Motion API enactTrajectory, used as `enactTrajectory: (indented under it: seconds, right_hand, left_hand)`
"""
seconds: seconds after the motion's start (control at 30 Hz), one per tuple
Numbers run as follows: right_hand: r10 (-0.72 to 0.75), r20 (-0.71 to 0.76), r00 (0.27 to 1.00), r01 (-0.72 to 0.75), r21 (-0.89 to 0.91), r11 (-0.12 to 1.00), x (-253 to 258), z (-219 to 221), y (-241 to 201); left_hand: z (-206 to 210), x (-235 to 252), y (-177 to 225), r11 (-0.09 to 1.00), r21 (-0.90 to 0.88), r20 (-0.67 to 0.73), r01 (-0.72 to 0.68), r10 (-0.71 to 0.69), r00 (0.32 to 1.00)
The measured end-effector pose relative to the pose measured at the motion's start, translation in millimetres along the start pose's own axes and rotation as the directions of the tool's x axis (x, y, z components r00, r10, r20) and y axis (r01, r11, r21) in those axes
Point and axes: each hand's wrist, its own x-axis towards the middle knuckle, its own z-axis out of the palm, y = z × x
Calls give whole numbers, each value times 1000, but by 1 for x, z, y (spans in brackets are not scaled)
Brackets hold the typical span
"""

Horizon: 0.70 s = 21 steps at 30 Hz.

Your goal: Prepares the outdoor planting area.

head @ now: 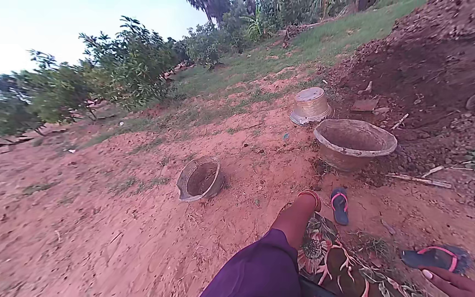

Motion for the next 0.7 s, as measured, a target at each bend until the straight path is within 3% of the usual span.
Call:
enactTrajectory:
  seconds: [0.7]
  right_hand:
    - [-9, -4, 1000, 9, 9, 1000, 0, 0, 4]
  left_hand:
    - [-1, -8, 5, 1000, -5, 10, 21, -21, 1000]
